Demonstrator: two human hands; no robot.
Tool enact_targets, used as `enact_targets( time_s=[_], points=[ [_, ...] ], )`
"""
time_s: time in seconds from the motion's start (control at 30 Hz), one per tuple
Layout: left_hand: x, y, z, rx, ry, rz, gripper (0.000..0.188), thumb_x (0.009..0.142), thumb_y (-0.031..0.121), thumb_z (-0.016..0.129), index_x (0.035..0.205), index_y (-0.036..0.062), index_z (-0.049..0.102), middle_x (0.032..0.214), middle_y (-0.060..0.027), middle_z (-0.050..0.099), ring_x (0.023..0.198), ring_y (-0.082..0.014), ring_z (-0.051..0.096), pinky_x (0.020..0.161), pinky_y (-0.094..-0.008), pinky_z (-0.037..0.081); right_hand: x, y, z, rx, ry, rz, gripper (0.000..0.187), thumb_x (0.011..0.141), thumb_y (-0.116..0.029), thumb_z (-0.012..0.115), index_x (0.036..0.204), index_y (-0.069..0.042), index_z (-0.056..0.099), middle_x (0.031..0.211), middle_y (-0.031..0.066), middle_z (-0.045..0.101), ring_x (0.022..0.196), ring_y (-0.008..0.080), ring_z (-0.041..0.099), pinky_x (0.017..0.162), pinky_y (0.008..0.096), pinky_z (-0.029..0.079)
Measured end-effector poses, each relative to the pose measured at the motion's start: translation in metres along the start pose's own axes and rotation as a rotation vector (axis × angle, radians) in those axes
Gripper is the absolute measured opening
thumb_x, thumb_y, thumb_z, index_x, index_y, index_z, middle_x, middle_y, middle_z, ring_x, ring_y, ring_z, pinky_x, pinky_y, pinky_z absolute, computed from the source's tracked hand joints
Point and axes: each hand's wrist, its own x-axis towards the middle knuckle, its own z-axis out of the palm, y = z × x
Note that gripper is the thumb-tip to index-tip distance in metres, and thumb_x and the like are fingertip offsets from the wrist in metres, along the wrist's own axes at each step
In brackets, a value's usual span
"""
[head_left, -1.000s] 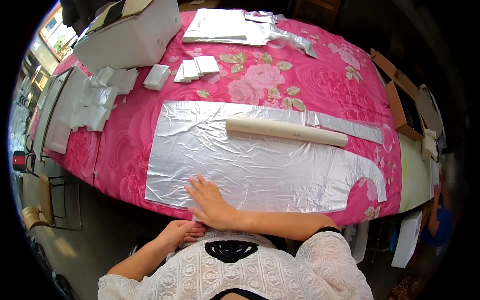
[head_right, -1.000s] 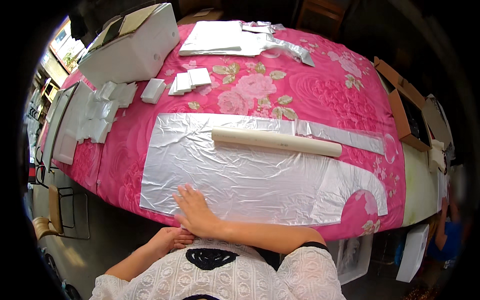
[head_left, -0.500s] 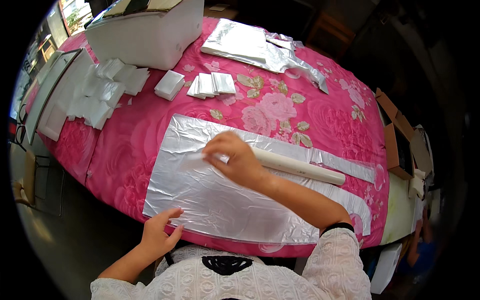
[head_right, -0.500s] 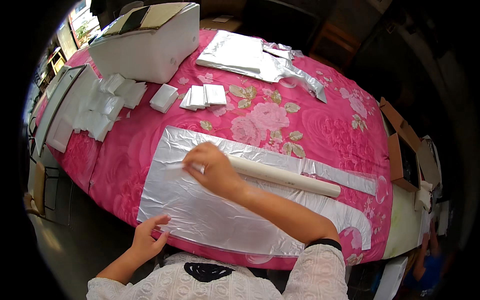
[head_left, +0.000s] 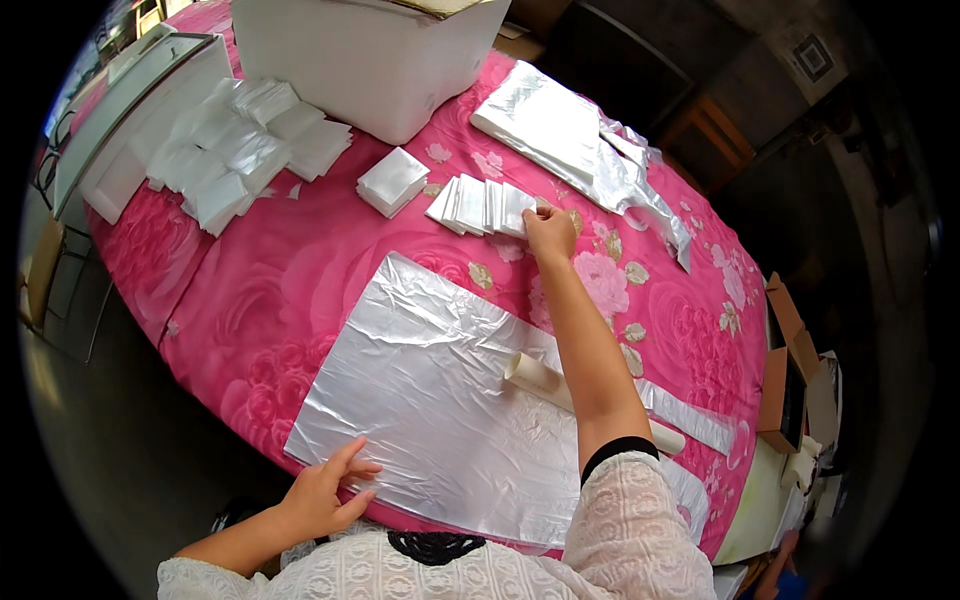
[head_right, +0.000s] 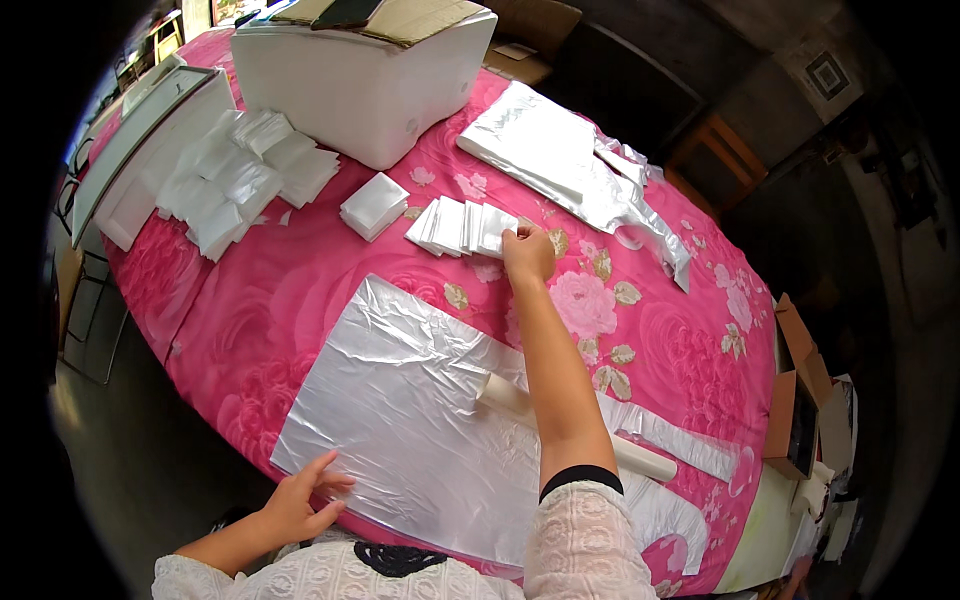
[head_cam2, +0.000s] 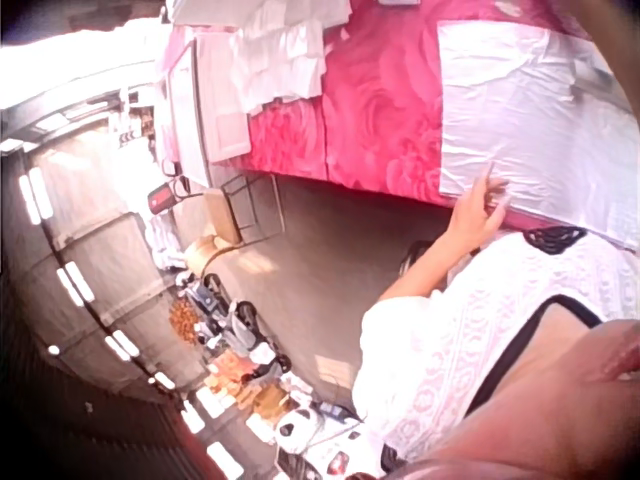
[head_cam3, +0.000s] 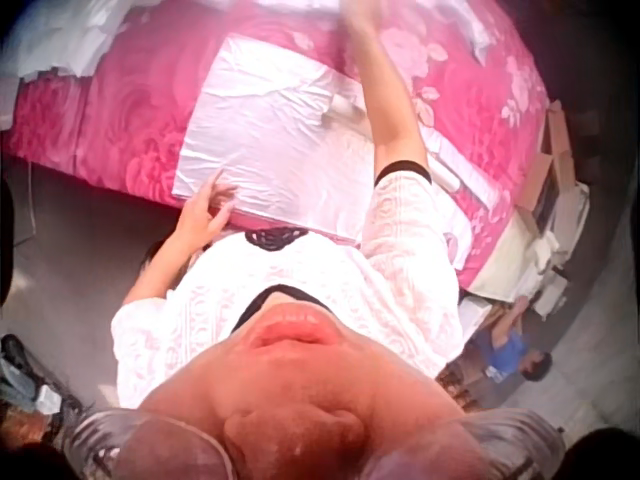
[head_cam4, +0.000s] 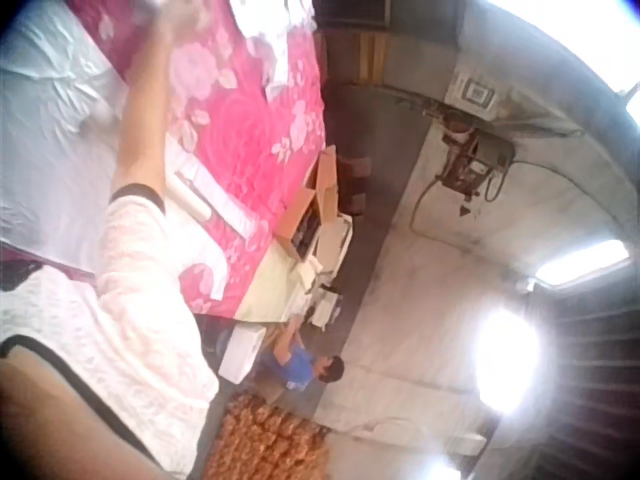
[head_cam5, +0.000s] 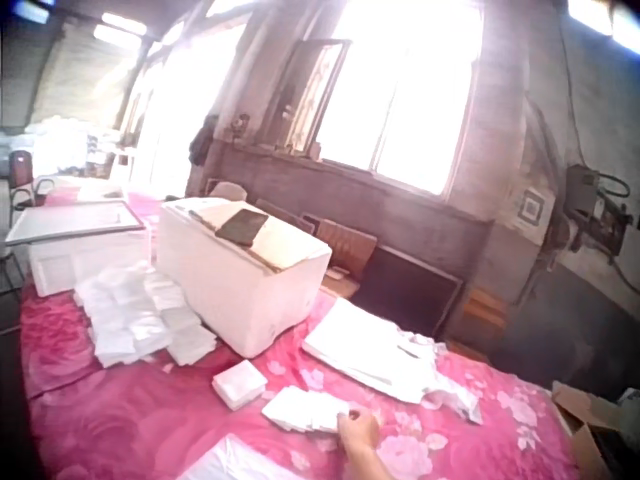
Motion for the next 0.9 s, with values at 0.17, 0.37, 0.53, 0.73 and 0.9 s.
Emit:
enact_targets(
  time_s=[0.17,0.37,0.53,0.73,0.9],
  points=[
    [0.007,-0.001,-0.003,0.013,-0.011,0.038,0.068,0.082,0.009,0.062,0.137,0.0002,0.024,0.108,-0.0128,0.064,0.093,-0.0242,0.065,0.077,-0.0313,0.052,0.008,0.014,0.004,0.061,-0.029,-0.013,0.033,0.074,-0.029,0.067,0.098,-0.006,0.068,0.090,0.0097,0.069,0.081,0.0226,0.066,0.074,0.0337,0.050],
    [0.008,0.004,0.000,0.008,-0.017,0.048,0.068,0.082,0.008,0.062,0.138,0.0005,0.023,0.107,-0.0125,0.064,0.093,-0.0246,0.066,0.077,-0.0315,0.052,0.005,0.008,-0.004,0.054,-0.112,0.015,0.036,0.073,-0.027,0.070,0.099,-0.003,0.067,0.088,0.0111,0.069,0.076,0.0214,0.066,0.071,0.0326,0.051],
    [0.000,0.003,0.002,-0.012,0.017,0.013,0.068,0.082,0.007,0.062,0.137,0.0009,0.024,0.107,-0.0121,0.064,0.092,-0.0249,0.066,0.078,-0.0321,0.052,-0.002,-0.001,-0.002,0.043,-0.275,-0.007,0.034,0.070,-0.020,0.073,0.097,0.000,0.066,0.085,0.0113,0.068,0.073,0.0176,0.065,0.068,0.0300,0.051],
    [0.003,0.000,0.004,-0.035,-0.011,0.028,0.068,0.081,0.006,0.062,0.137,0.0013,0.025,0.109,-0.0134,0.064,0.092,-0.0261,0.066,0.080,-0.0332,0.052,0.009,0.010,-0.005,0.409,-0.228,0.019,0.028,0.073,-0.011,0.072,0.096,0.003,0.065,0.088,0.0099,0.067,0.071,0.0157,0.063,0.062,0.0282,0.050],
    [0.001,-0.002,0.003,-0.025,0.038,0.095,0.062,0.079,0.003,0.061,0.134,0.0025,0.034,0.104,-0.0136,0.065,0.089,-0.0240,0.066,0.079,-0.0319,0.052,0.011,0.032,-0.042,0.136,-0.026,0.037,0.035,0.070,-0.021,0.070,0.097,0.000,0.066,0.094,0.0124,0.068,0.085,0.0213,0.065,0.078,0.0313,0.049]
  ],
)
